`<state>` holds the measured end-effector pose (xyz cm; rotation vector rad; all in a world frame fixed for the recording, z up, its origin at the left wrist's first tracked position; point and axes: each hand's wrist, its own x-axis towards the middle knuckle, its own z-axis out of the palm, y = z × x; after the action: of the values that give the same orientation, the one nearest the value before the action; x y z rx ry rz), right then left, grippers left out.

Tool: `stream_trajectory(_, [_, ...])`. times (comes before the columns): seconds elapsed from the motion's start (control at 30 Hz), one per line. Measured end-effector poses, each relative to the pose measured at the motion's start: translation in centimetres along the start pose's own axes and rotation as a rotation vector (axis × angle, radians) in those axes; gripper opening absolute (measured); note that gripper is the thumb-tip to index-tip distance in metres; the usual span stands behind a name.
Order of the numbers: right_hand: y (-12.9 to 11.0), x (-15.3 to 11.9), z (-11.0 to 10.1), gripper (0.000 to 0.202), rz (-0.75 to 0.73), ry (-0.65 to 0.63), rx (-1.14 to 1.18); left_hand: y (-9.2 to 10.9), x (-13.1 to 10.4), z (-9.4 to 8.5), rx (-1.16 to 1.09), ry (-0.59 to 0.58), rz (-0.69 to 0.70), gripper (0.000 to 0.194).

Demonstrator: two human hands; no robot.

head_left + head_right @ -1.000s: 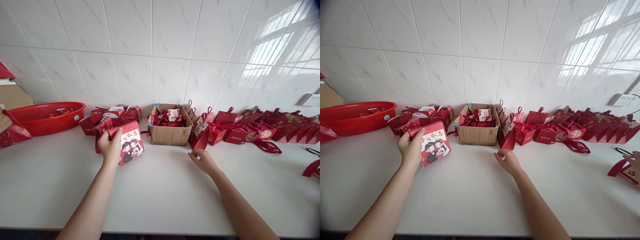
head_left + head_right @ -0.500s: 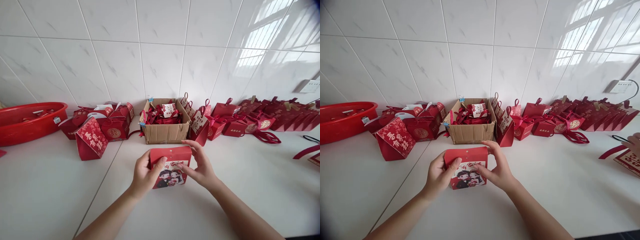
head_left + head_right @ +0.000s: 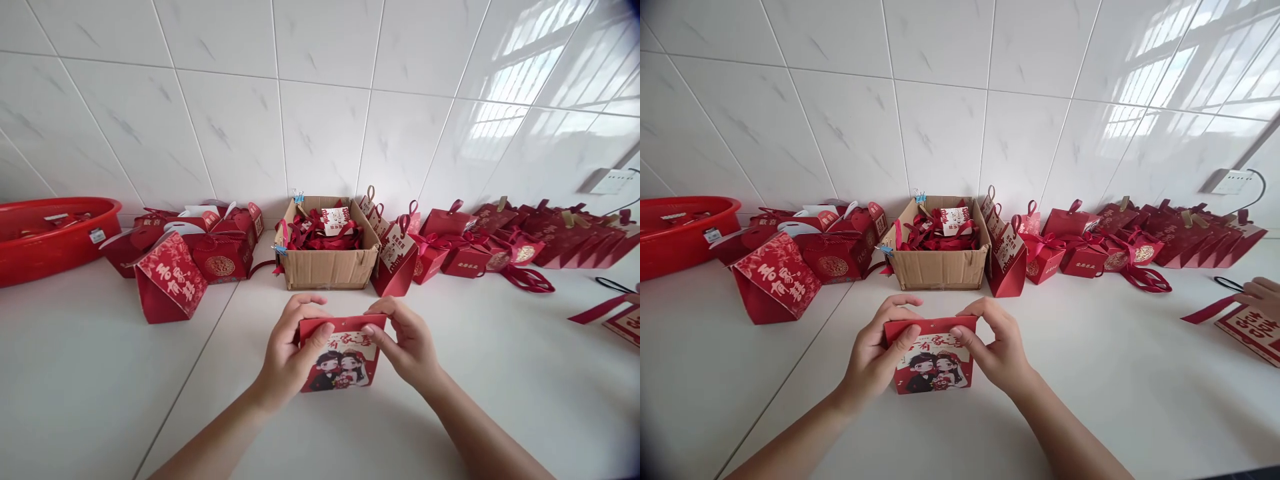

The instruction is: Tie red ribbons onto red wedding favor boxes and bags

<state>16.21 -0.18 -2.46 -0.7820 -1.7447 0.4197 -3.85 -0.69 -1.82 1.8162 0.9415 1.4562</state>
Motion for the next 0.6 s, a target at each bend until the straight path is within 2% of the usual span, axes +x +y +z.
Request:
stream_trajectory(0.1, [0.0, 0.5, 0.0, 0.006, -0.044, -0.023, -0.041, 0.0, 0.6, -0.8, -0.023, -0.030, -0.037, 0.015])
stream_trajectory(0.17, [0.0, 1.5, 0.0, 0.005, -0.106, -0.040, -0.109, -0.1, 1.0, -1.3, -0.058, 0.015, -0.078, 0.014])
stream_trajectory(0.23, [0.0, 3.6, 0.0, 0.010, -0.141, -0.034, -0.195, -0.5, 1.3, -1.5, -0.104, 0.088, -0.134, 0.014])
stream_trajectory(0.3, [0.1, 6.9, 0.4, 0.014, -0.111, -0.035, -0.326, -0.9, 1.4, -1.3, -0.153, 0.116, -0.181, 0.017])
stream_trajectory(0.37, [0.6, 10.8, 1.1, 0.016, -0.058, -0.186, -0.593, -1.1, 1.4, -0.8, -0.184, 0.084, -0.199, 0.021])
stream_trajectory(0.47, [2.4, 16.6, 3.3, 0.016, 0.005, -0.318, -0.712, -1.2, 1.3, -0.1, -0.216, 0.024, -0.216, 0.026])
stream_trajectory(0.53, [4.1, 19.3, 4.9, 0.012, 0.072, -0.449, -0.799, -1.2, 1.3, 0.1, -0.234, 0.003, -0.231, 0.029])
stream_trajectory(0.6, [5.8, 20.9, 6.4, 0.020, 0.149, -0.569, -0.894, -1.3, 1.3, 0.1, -0.242, -0.008, -0.242, 0.032])
